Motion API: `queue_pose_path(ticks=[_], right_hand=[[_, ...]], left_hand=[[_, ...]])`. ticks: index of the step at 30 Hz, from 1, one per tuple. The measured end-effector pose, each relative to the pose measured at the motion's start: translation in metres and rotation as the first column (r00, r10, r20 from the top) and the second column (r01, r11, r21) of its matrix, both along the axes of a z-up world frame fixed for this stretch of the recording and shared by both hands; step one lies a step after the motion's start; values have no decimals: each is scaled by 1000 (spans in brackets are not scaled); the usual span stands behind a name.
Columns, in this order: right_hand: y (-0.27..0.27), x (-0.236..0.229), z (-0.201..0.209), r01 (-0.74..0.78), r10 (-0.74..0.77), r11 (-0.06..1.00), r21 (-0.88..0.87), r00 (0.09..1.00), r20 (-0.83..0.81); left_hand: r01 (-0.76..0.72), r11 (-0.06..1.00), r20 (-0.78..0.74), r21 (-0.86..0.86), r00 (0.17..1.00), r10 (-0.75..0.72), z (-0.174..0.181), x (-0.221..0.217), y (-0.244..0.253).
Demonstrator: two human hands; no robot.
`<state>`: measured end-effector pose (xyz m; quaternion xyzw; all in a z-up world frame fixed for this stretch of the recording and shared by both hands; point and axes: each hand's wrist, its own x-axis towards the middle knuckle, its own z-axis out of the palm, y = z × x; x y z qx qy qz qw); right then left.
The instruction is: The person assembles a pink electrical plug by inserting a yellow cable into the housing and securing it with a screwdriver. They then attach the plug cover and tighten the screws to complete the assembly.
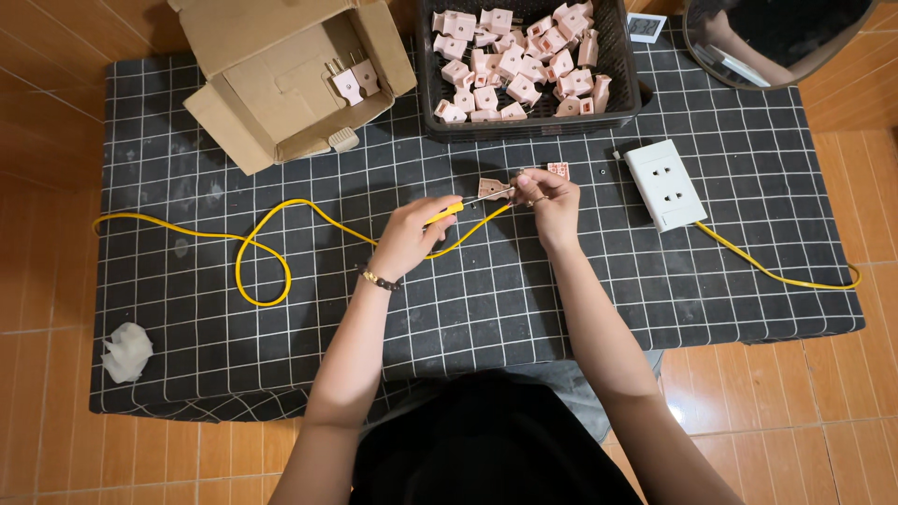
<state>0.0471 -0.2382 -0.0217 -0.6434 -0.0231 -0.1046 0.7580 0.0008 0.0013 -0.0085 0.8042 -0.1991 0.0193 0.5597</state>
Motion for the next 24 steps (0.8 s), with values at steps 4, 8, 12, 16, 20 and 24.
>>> queue_pose_path(ticks=[4,8,12,16,20,24], right_hand=[[0,1,2,-5,6,998,67,1000,-14],[-3,0,0,-16,17,996,87,1000,-10],[-4,2,-3,-7,9,995,95,1000,-14],[-4,4,-8,-19,20,994,112,1000,-4],[-5,7,-10,-16,20,990,143,999,-27],[-9,3,-11,-86,87,986,144,996,-5]], left_hand=[[-26,999,111,35,994,22,4,4,2],[-237,961,279,144,941,191,3,13,14],[-457,775,375,436,875,305,-5,14,25],[-462,802,348,378,874,339,13,-17,13],[59,981,-147,-187,985,-87,39,-114,-34],[581,789,-366,-198,703,-610,-1,-196,-51]])
